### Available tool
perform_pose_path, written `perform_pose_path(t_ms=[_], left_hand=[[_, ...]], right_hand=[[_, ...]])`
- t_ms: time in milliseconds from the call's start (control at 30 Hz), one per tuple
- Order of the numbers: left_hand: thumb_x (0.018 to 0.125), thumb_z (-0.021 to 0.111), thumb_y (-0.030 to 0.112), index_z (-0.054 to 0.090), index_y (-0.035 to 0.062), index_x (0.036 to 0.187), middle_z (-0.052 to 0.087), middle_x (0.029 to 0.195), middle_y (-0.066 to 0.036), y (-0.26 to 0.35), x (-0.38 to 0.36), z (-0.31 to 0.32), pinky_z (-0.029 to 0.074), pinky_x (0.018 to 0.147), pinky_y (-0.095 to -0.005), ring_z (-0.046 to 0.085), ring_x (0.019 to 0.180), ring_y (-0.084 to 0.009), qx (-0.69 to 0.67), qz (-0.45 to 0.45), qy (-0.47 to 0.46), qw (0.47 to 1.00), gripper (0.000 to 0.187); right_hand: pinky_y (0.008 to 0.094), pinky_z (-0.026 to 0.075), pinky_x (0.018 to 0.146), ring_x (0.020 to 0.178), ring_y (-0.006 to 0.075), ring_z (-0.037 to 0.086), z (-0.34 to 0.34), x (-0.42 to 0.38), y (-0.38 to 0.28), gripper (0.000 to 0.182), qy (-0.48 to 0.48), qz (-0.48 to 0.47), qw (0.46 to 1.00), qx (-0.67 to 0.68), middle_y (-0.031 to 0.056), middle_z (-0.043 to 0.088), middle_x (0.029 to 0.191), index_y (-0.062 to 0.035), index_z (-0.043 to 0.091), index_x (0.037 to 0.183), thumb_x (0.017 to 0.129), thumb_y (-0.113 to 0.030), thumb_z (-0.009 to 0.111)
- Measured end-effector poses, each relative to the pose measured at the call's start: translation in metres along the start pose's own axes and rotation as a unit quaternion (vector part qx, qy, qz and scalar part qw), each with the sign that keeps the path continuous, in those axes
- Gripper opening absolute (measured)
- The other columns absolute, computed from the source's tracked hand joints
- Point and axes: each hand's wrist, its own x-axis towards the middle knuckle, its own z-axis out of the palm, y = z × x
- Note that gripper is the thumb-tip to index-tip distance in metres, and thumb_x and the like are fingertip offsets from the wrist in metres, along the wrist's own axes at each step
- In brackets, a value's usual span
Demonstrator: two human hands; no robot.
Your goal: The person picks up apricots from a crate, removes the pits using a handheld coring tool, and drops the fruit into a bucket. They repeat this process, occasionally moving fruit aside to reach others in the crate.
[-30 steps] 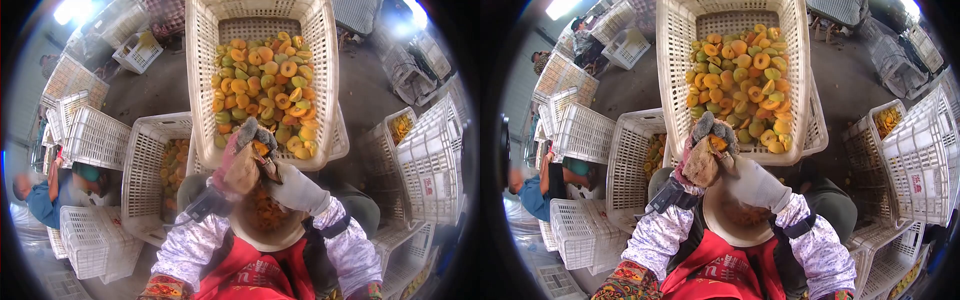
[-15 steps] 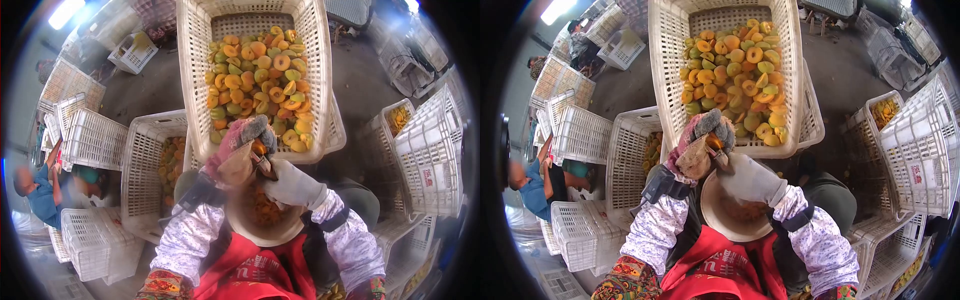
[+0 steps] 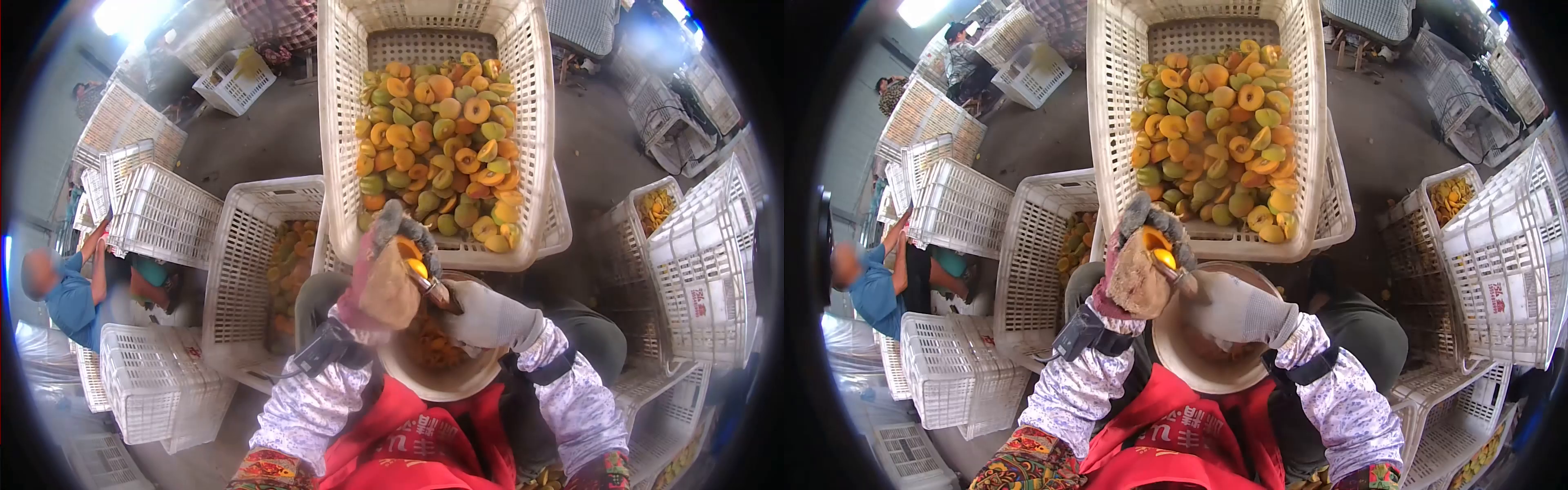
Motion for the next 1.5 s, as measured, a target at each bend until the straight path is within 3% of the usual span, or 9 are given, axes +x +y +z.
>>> perform_pose_path(t_ms=[300,433,500,733,1033,1067,1167,1267,1500], left_hand=[[0.098,0.052,0.03,0.06,0.0164,0.095,0.062,0.082,0.001,0.092,-0.027,-0.107,0.051,0.074,-0.0318,0.06,0.077,-0.0111,-0.084,0.167,0.045,0.981,0.016],[0.094,0.057,0.031,0.061,0.0082,0.109,0.064,0.1,-0.009,0.135,-0.047,-0.179,0.049,0.088,-0.0398,0.063,0.092,-0.0234,0.33,0.142,0.199,0.912,0.027],[0.087,0.063,0.03,0.059,0.0057,0.119,0.06,0.12,-0.014,0.134,-0.057,-0.135,0.043,0.099,-0.041,0.055,0.113,-0.0318,0.851,0.167,0.164,0.469,0.041],[0.087,0.058,0.021,0.058,0.0066,0.123,0.052,0.13,-0.013,0.07,0.066,-0.028,0.037,0.108,-0.0467,0.045,0.127,-0.0317,0.963,0.062,-0.179,0.191,0.04],[0.082,0.057,0.011,0.068,-0.0006,0.107,0.057,0.122,-0.026,0.014,0.148,-0.09,0.055,0.08,-0.0451,0.061,0.107,-0.0388,0.979,-0.098,-0.084,0.156,0.029],[0.084,0.056,0.011,0.066,0.0023,0.11,0.056,0.123,-0.022,0.016,0.138,-0.071,0.054,0.084,-0.0444,0.059,0.109,-0.0363,0.94,-0.099,0.053,0.322,0.029],[0.087,0.056,0.011,0.066,0.0109,0.106,0.059,0.112,-0.011,0.052,0.098,-0.063,0.053,0.085,-0.0431,0.058,0.106,-0.0304,0.93,0.232,-0.258,0.121,0.022],[0.079,0.067,0.021,0.064,0.0145,0.107,0.058,0.115,-0.007,0.078,0.052,-0.057,0.048,0.091,-0.0452,0.057,0.105,-0.0276,0.848,0.471,-0.207,0.129,0.029],[0.079,0.069,0.018,0.061,0.0149,0.114,0.055,0.112,-0.007,0.088,-0.021,-0.051,0.053,0.087,-0.0448,0.056,0.109,-0.0283,0.805,0.545,-0.17,0.162,0.036]], right_hand=[[0.0441,0.052,0.059,0.067,0.0373,0.066,-0.007,-0.036,0.021,0.033,0.112,-0.069,0.929,-0.346,0.0169,0.066,0.067,-0.0001,0.054,0.094,0.087,-0.032,0.059],[0.0457,0.052,0.063,0.069,0.0355,0.066,0.0,-0.051,0.011,0.036,0.049,0.043,0.899,-0.433,0.0172,0.065,0.068,-0.0023,0.054,0.095,0.087,-0.037,0.06],[0.0459,0.052,0.063,0.068,0.0346,0.067,-0.004,-0.049,0.009,0.035,0.064,0.013,0.906,-0.418,0.0165,0.066,0.069,-0.0025,0.055,0.097,0.087,-0.035,0.06],[0.0428,0.051,0.058,0.065,0.0328,0.066,-0.012,-0.037,-0.004,0.034,0.146,-0.01,0.885,-0.442,0.0152,0.066,0.07,-0.003,0.056,0.102,0.086,-0.033,0.061],[0.0397,0.05,0.052,0.057,0.0289,0.065,-0.03,-0.053,-0.001,0.024,0.252,-0.065,0.872,-0.415,0.0101,0.064,0.063,-0.0073,0.056,0.092,0.086,-0.029,0.062],[0.0397,0.05,0.052,0.057,0.0289,0.065,-0.033,-0.053,-0.002,0.024,0.256,-0.065,0.872,-0.413,0.0101,0.064,0.063,-0.0073,0.056,0.092,0.086,-0.029,0.062],[0.0375,0.049,0.05,0.056,0.0277,0.065,-0.033,-0.052,-0.002,0.024,0.308,-0.089,0.85,-0.418,0.0094,0.063,0.061,-0.0071,0.056,0.091,0.086,-0.029,0.063],[0.0361,0.05,0.05,0.054,0.0264,0.064,-0.035,-0.05,-0.007,0.024,0.361,-0.111,0.827,-0.417,0.0085,0.061,0.058,-0.0059,0.058,0.092,0.086,-0.028,0.065],[0.0367,0.051,0.052,0.056,0.0265,0.065,-0.024,-0.04,-0.005,0.025,0.346,-0.125,0.821,-0.437,0.01,0.06,0.058,-0.0048,0.058,0.088,0.083,-0.028,0.067]])
